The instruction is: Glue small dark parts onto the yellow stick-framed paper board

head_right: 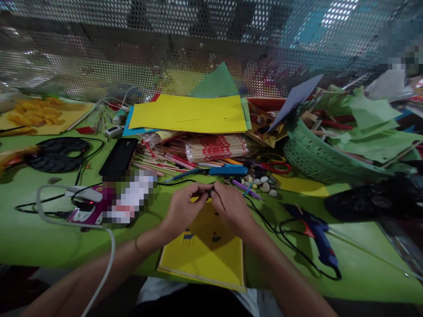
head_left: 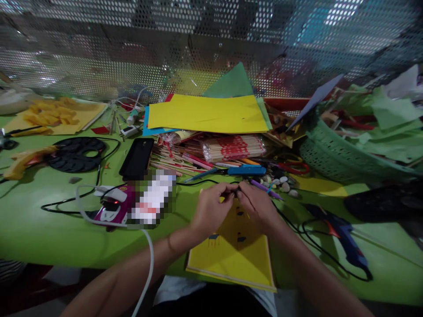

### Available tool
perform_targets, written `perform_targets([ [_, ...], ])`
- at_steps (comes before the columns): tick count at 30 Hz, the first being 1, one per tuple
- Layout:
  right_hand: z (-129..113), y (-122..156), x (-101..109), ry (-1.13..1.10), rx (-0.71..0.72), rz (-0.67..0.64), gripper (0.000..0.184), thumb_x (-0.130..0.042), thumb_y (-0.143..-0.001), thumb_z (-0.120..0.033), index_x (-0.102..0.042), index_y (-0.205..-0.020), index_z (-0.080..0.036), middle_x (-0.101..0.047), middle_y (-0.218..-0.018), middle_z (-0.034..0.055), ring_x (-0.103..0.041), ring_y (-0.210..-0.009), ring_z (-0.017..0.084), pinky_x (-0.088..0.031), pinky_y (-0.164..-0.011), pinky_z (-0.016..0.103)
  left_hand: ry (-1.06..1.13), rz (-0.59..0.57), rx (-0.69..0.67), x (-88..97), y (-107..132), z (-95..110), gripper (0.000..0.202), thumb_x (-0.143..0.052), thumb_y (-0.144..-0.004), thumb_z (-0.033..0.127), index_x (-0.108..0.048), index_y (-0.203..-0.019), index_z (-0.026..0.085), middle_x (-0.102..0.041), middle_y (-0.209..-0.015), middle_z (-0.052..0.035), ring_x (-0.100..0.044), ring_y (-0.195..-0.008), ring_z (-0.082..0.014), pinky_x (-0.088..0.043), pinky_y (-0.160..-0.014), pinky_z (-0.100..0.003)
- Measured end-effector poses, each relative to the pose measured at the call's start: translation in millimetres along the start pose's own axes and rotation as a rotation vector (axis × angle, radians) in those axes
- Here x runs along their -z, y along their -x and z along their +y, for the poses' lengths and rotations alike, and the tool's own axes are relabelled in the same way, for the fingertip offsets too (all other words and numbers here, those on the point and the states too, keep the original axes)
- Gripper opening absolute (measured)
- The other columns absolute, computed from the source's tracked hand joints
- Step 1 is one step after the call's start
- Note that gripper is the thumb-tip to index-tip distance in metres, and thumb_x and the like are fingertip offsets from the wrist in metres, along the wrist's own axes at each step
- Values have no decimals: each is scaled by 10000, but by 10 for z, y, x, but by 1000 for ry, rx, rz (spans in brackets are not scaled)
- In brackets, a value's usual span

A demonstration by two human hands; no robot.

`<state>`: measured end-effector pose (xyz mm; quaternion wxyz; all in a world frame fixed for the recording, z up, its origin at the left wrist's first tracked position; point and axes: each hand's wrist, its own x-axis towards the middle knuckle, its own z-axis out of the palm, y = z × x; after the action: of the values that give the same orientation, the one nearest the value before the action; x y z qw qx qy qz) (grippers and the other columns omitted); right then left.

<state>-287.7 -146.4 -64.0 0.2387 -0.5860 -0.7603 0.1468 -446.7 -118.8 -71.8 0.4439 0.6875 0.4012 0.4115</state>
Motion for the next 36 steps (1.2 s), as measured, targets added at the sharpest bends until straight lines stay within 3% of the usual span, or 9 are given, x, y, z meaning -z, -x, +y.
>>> perform_targets([
  [8, -37, 5, -22, 70, -22, 54, 202, -356, -912, -213, -348, -712, -238, -462, -643, -8, -444, -594, 176, -275, -571, 292, 27, 10, 31, -36, 9, 0, 241, -564, -811, 107, -710, -986, 185, -752, -939, -34, -687, -825, -141, -521, -772, -246],
  [15, -27, 3, 39, -29, 2, 16, 258, -302, -978, -279, -344, -727, -237, -480, -673, -8, -465, -623, 172, -295, -577, 279, 113, 0, 104, 2, -29, -20, 196, -577, -826, 153, -711, -969, 162, -749, -920, -46, -686, -817, -147, -524, -762, -248],
  [21, -9, -18, 28, 259, 35, 46, 254, -362, -985, -332, -439, -773, -217, -545, -698, 19, -504, -651, 189, -291, -599, 288, 146, 12, 121, -1, -36, -49, 205, -575, -839, 177, -702, -1000, 164, -744, -946, -51, -686, -841, -156, -533, -784, -263],
  [26, -28, -4, -12, 462, 89, 121, 251, -370, -963, -265, -486, -749, -202, -574, -673, 44, -529, -641, 204, -298, -626, 311, 77, 29, 97, -4, -22, -11, 192, -582, -836, 172, -712, -977, 178, -751, -926, -37, -691, -834, -151, -524, -775, -249],
  [36, -14, 12, -2, 475, 85, 89, 204, -389, -914, -198, -486, -735, -207, -576, -623, 29, -515, -583, 192, -289, -600, 312, 107, -1, 137, -14, -26, -24, 211, -570, -830, 174, -715, -983, 164, -755, -942, -53, -693, -828, -156, -523, -763, -251],
])
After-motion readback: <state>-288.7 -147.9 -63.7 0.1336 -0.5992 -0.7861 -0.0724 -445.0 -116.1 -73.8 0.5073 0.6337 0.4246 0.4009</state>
